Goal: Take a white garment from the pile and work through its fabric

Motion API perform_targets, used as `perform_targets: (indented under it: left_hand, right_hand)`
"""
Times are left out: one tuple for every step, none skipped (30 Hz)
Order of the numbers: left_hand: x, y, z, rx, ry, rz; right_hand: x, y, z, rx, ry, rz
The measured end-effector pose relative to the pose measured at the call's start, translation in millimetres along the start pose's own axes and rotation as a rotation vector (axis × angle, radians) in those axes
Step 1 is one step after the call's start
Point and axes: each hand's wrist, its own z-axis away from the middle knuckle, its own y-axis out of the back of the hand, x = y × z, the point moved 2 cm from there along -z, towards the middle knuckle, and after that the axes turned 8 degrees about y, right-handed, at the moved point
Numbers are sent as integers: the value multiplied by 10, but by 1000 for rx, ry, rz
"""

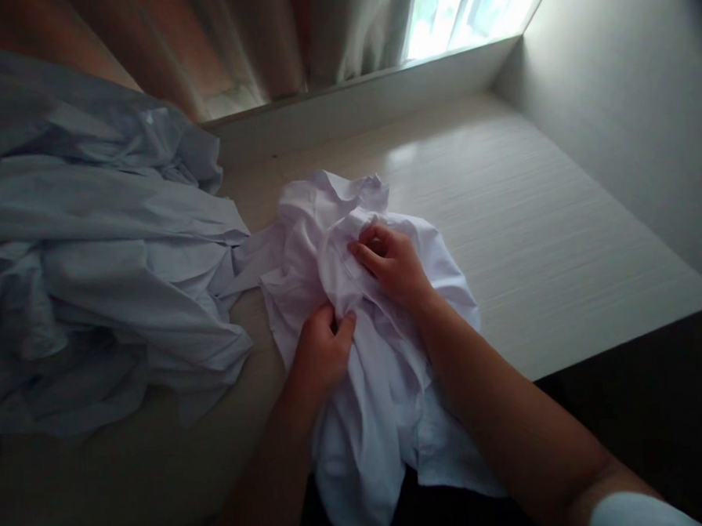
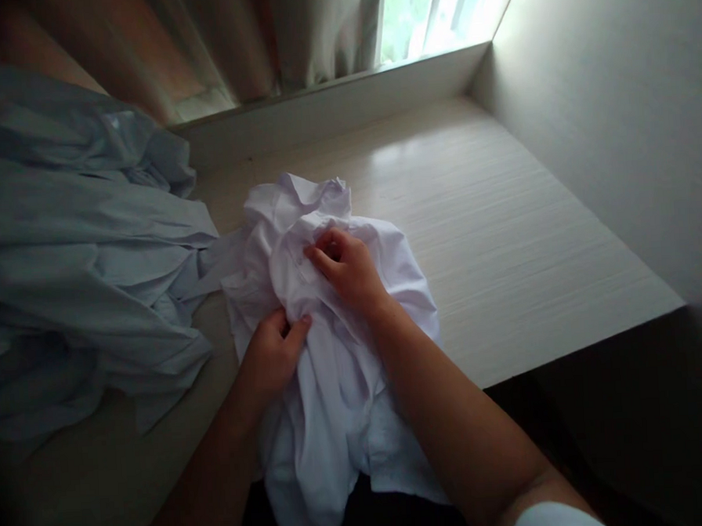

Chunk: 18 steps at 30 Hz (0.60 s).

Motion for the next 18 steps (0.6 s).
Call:
perform_targets:
  left_hand:
    - [-18, 15, -33, 46, 7, 61]
    - [-35, 35, -63, 100, 10, 120]
    - [-53, 59, -88, 159, 21, 167]
    - [-70, 82, -107, 218, 42, 195]
    - [-85, 101, -119, 268, 68, 212]
    - [-97, 114, -125, 304, 92, 229]
    - [-106, 120, -126, 322, 108, 255]
    - [-111, 118, -124, 326, 115, 298]
    - [-115, 107, -119, 311, 110, 361]
    - [-116, 87, -117, 264, 101, 433]
    - [-117, 60, -116, 193, 93, 505]
    - [-117, 29, -117, 108, 86, 563]
    - [-116, 1, -121, 30, 78, 601]
    - [-115, -22, -126, -29, 70, 617]
    - [-113, -34, -135, -55, 60, 616]
    - [-113, -36, -145, -42, 52, 607]
    - [-111, -29, -155, -7, 47, 595]
    - [-108, -20, -165, 27, 47, 578]
  right_hand:
    - [-89, 39, -5, -11, 7, 12]
    - [-205, 95, -8, -24, 21, 36]
    - [-340, 167, -8, -37, 44, 76]
    - [-484, 251, 0, -48, 71, 127]
    - [-621, 332, 16, -94, 81, 188]
    - [-736, 398, 42, -202, 70, 260]
    - [-818, 447, 80, -352, 38, 349]
    - [-863, 482, 125, -500, -12, 445]
    - [-872, 502, 174, -643, -71, 540]
    - [-850, 508, 221, -766, -128, 628]
    - [-808, 500, 260, -861, -178, 703]
    - [-754, 481, 288, -931, -216, 760]
    - [-699, 456, 303, -975, -242, 801]
    - [-651, 429, 308, -998, -257, 828]
    - [-613, 406, 304, -1004, -267, 847]
    - [-587, 389, 293, -999, -272, 863]
    - [-575, 380, 280, -987, -275, 878]
    - [-572, 377, 268, -975, -276, 890]
